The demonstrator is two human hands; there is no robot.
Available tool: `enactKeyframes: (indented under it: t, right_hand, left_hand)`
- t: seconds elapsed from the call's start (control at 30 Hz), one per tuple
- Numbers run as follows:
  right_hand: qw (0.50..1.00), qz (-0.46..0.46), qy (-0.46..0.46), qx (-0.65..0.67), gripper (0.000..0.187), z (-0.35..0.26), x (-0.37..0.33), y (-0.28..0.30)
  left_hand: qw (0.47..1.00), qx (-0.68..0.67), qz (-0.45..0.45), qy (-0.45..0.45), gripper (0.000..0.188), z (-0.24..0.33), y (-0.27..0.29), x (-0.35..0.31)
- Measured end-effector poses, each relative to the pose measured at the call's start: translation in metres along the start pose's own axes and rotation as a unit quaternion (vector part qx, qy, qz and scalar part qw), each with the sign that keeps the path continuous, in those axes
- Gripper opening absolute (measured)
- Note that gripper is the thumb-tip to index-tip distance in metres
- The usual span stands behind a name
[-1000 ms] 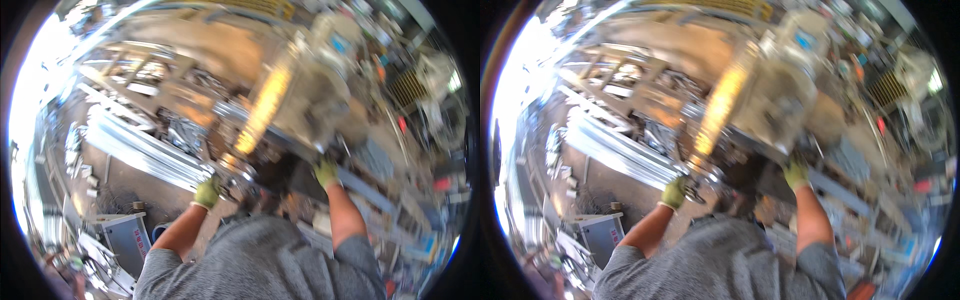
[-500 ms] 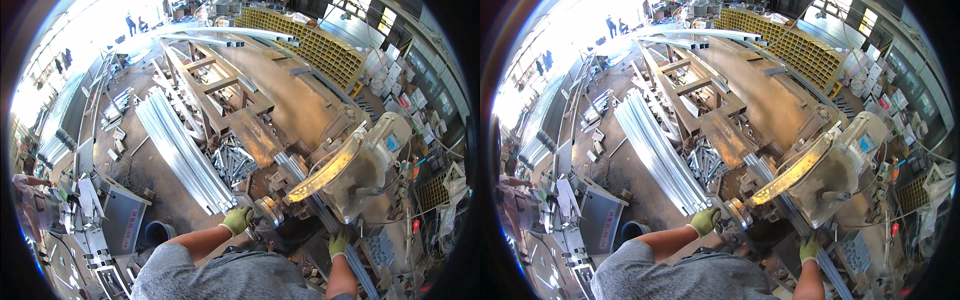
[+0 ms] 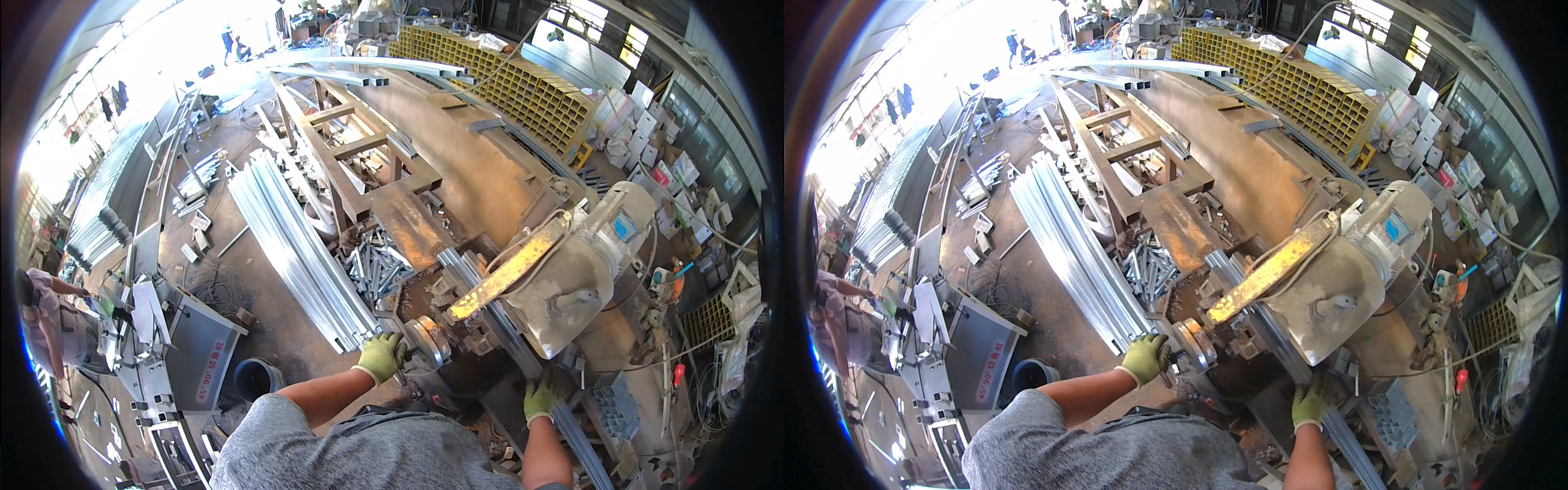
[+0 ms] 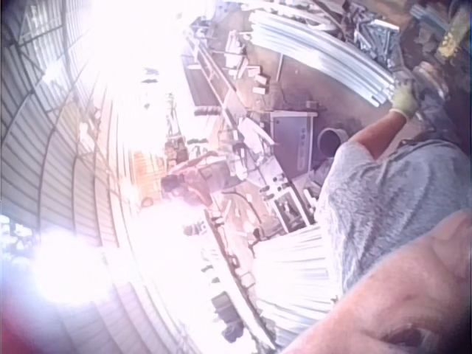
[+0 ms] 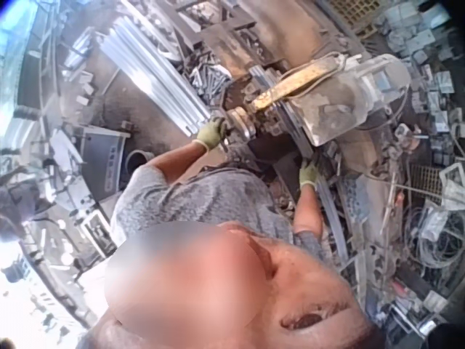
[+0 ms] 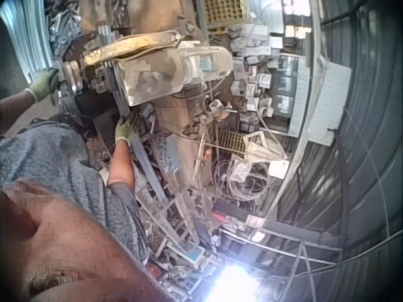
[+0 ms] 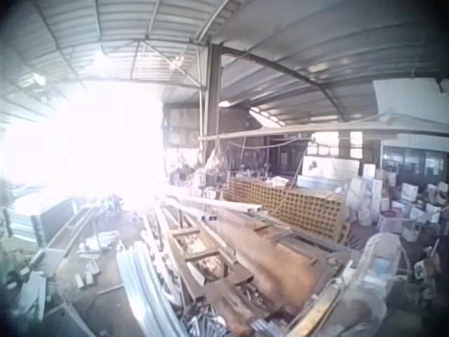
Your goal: The person repeatedly picks up long metal profiles, positions them on a chop saw, and cuts them to length. After each cut, the person stacks the cut pieces on a nearby pile. The process is repeated multiple times throughout the clip.
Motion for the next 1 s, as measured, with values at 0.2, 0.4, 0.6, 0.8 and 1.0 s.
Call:
enactKeyframes:
  t: [0.2,0.4,0.6,0.8,1.0]
  right_hand:
    - [1.0,-0.004,-0.023,-0.008,0.084,0.0,-0.004,0.004]
    - [0.999,0.039,0.0,-0.003,0.082,-0.002,-0.007,0.01]
    - [0.999,0.036,-0.002,0.008,0.083,0.001,-0.009,0.01]
    - [0.999,0.04,0.0,0.01,0.084,0.003,-0.007,0.011]
    - [1.0,0.026,-0.011,0.012,0.082,0.002,-0.008,0.011]
  left_hand:
    - [0.994,0.091,-0.023,0.053,0.047,0.026,-0.003,-0.005]
    - [0.993,0.08,0.061,0.067,0.042,0.041,-0.014,-0.015]
    - [0.99,0.03,0.121,0.069,0.033,0.039,-0.021,-0.02]
    - [0.986,0.031,0.152,0.063,0.031,0.038,-0.026,-0.02]
    - [0.985,0.009,0.159,0.066,0.029,0.036,-0.029,-0.022]
Point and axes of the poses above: each hand's wrist, its own x-axis towards the middle knuckle, its own y-axis out of the back of the hand, z = x × y, the point moved 1 cm from there along x, towards the middle knuckle, and after that the axes turned 2 degrees about x, right-handed, at the moved point
